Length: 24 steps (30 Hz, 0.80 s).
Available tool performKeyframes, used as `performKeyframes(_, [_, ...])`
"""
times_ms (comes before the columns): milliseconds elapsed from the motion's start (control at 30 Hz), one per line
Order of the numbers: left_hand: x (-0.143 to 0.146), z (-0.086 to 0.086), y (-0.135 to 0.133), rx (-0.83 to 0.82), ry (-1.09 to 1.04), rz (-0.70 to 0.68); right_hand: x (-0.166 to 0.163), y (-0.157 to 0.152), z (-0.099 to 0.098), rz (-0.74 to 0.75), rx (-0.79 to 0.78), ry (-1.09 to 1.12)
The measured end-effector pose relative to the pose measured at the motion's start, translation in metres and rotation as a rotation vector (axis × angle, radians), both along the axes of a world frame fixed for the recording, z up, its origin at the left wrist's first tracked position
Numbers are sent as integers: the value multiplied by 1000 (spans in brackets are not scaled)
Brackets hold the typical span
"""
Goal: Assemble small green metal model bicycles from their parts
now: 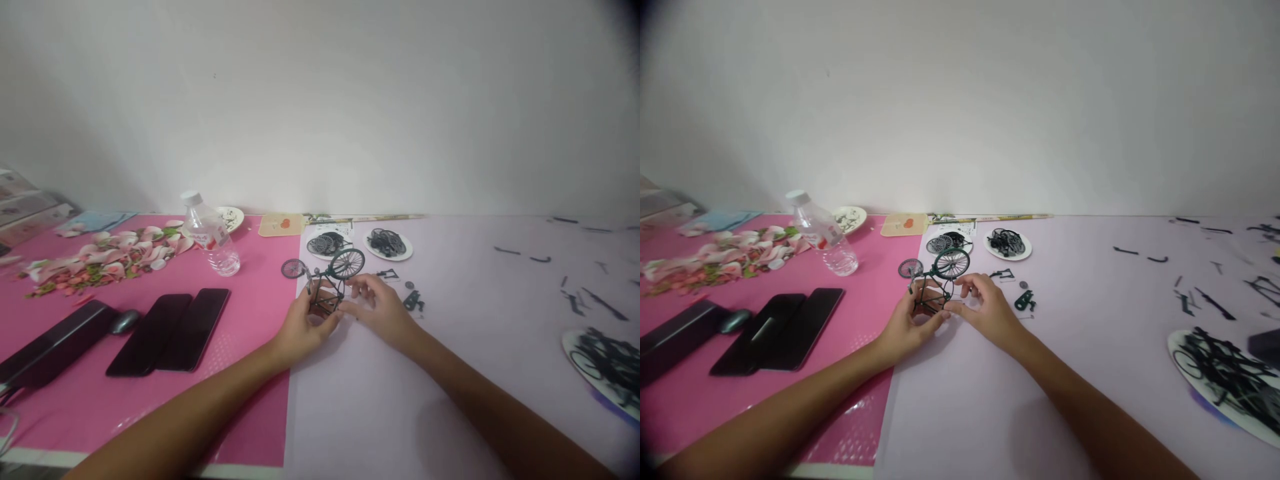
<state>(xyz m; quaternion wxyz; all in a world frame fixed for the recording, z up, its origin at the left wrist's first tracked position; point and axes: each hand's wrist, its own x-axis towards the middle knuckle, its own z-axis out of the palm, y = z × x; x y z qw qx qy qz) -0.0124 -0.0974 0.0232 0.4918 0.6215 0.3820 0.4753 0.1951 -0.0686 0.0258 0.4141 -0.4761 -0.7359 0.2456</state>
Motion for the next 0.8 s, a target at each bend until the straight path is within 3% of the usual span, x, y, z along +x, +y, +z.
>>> performKeyframes(800, [0, -1, -1, 9, 97, 98, -4, -7, 16, 74, 78, -14])
